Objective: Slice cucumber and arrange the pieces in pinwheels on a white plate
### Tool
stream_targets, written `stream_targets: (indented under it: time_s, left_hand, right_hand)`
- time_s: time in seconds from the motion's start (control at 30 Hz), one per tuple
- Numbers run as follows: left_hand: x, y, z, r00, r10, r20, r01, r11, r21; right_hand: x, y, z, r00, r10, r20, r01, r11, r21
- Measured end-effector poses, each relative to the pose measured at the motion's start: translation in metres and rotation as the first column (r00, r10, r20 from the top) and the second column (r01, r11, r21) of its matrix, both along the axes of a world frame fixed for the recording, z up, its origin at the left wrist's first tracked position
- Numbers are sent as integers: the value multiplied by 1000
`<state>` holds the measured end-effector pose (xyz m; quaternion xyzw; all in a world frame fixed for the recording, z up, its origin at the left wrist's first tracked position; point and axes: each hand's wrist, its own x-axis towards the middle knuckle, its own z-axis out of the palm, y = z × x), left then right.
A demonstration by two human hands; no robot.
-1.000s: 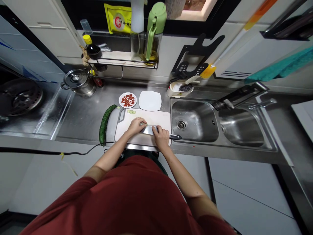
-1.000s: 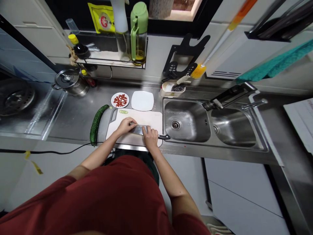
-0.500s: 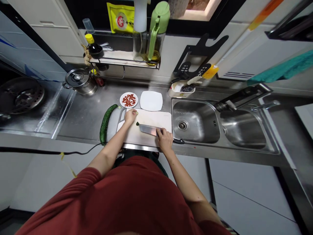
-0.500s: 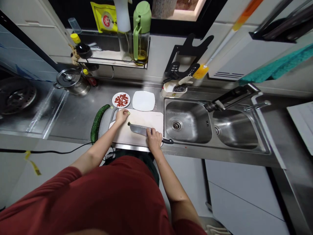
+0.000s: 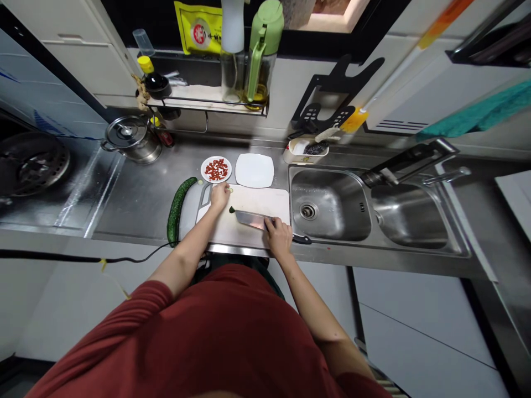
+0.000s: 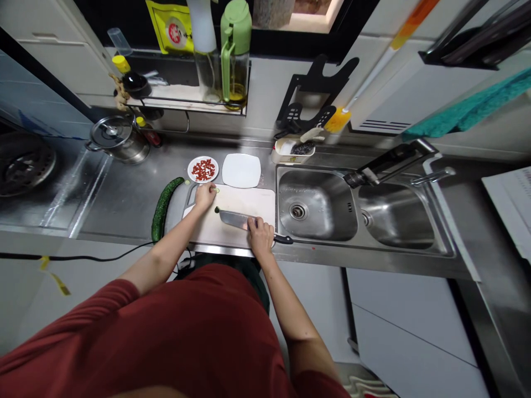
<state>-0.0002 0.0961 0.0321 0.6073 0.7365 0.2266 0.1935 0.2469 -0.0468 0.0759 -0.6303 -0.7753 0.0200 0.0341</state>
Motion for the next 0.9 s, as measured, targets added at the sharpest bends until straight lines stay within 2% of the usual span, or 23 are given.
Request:
stream_targets:
  time_s: [0.2,0.4,0.57,0.7,0.9]
  left_hand:
    - [-1,-8,-1,998,-17,-69,20,999,43]
    - [-2,-12,-3,998,-42,-43,45,998,53]
    - [-2,-16,-2,999,-16,-40,19,996,83]
    - [-3,-29,0,999,34,29,-37,994,102]
    - [-1,-62,3,991,48,125,-61,993,103]
  right_hand:
    - [0,1,-1,1000,-5,-8,4,1000,-16]
    - [1,1,-4,1000,-3,-4,3,1000,-5]
    - [1,2,-4,1000,-3,-22,3,1000,-19]
    - [0,4,-4,998,-32,-49,29,999,-44]
    - [-5,9,2,995,-57,-82,48,993,-106]
